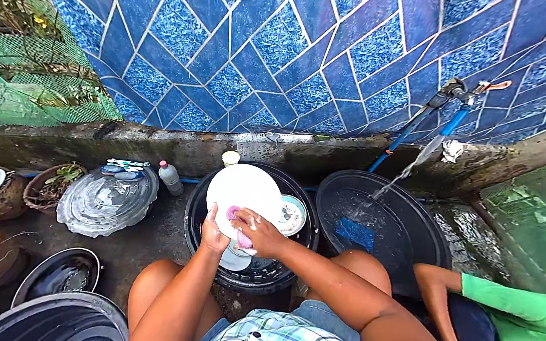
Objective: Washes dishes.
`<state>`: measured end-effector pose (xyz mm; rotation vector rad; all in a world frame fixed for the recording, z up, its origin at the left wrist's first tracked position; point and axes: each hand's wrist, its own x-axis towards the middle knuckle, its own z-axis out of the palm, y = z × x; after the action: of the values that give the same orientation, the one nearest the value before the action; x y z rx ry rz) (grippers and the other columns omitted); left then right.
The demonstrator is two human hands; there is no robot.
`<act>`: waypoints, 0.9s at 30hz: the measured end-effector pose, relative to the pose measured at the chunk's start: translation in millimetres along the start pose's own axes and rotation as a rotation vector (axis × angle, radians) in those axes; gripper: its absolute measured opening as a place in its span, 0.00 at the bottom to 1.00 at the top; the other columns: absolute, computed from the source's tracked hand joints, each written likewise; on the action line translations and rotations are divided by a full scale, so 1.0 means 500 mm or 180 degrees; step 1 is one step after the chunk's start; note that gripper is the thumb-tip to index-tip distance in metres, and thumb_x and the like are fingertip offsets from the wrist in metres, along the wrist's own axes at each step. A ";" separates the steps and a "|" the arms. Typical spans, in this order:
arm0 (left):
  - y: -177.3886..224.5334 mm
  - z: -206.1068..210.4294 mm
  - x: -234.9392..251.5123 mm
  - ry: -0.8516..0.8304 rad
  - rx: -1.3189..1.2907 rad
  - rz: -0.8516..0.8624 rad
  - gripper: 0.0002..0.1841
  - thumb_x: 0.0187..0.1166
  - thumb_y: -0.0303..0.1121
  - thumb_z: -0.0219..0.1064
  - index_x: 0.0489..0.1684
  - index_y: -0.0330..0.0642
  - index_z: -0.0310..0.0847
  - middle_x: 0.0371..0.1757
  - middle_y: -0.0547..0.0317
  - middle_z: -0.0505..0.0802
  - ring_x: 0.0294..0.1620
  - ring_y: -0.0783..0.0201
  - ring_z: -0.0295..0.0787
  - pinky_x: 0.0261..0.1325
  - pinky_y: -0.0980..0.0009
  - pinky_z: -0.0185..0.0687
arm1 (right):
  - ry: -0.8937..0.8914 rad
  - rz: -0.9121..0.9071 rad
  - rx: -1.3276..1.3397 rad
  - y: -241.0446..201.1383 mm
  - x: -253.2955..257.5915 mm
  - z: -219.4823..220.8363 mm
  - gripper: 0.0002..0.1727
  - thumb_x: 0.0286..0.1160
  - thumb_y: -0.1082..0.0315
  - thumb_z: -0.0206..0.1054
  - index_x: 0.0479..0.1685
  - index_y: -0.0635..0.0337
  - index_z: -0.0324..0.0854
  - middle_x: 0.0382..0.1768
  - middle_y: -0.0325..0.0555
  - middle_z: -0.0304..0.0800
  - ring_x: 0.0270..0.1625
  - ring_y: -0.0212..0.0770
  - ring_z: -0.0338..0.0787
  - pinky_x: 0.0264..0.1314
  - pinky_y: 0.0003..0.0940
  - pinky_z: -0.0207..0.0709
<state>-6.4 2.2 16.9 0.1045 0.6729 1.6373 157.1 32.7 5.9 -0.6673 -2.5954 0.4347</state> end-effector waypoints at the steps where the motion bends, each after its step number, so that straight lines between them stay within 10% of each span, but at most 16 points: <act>1: 0.002 -0.003 0.000 -0.0066 0.0037 0.0010 0.24 0.96 0.46 0.34 0.67 0.41 0.71 0.50 0.49 0.93 0.50 0.57 0.94 0.53 0.58 0.92 | -0.0032 0.0213 0.0055 0.019 0.003 -0.009 0.37 0.72 0.47 0.73 0.77 0.62 0.79 0.85 0.65 0.70 0.90 0.65 0.64 0.92 0.58 0.58; 7: -0.013 -0.001 -0.019 0.0017 0.0620 0.0086 0.21 0.97 0.39 0.38 0.72 0.36 0.68 0.53 0.49 0.92 0.53 0.60 0.93 0.58 0.62 0.90 | 0.0394 0.1513 -0.0217 0.073 0.083 0.014 0.47 0.81 0.41 0.62 0.92 0.65 0.57 0.96 0.62 0.41 0.98 0.59 0.37 0.98 0.54 0.38; 12: 0.004 -0.030 -0.012 -0.0009 0.0589 0.0173 0.21 0.97 0.39 0.35 0.71 0.37 0.69 0.52 0.50 0.93 0.53 0.61 0.93 0.57 0.62 0.91 | 0.0857 0.0262 0.0323 0.021 0.087 0.075 0.26 0.65 0.75 0.68 0.68 0.64 0.87 0.78 0.56 0.82 0.84 0.59 0.76 0.86 0.56 0.69; 20: 0.008 -0.041 0.000 0.0286 0.0821 0.0276 0.19 0.96 0.36 0.39 0.74 0.38 0.66 0.53 0.50 0.91 0.53 0.62 0.92 0.58 0.62 0.89 | 0.0865 0.0014 0.0329 0.030 0.093 0.103 0.28 0.62 0.80 0.69 0.69 0.62 0.87 0.78 0.56 0.81 0.84 0.61 0.76 0.87 0.58 0.67; 27: 0.028 -0.076 0.015 0.1798 0.2225 0.0541 0.21 0.88 0.28 0.59 0.78 0.33 0.67 0.62 0.41 0.85 0.54 0.59 0.87 0.57 0.62 0.85 | 0.1148 0.2452 0.0878 0.211 0.004 0.102 0.18 0.75 0.80 0.65 0.64 0.72 0.85 0.63 0.67 0.89 0.68 0.63 0.89 0.75 0.60 0.78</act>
<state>-36.6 -5.3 -10.2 0.2094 1.6947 1.5267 171.7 112.1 -79.0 -1.4758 -1.8205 0.7925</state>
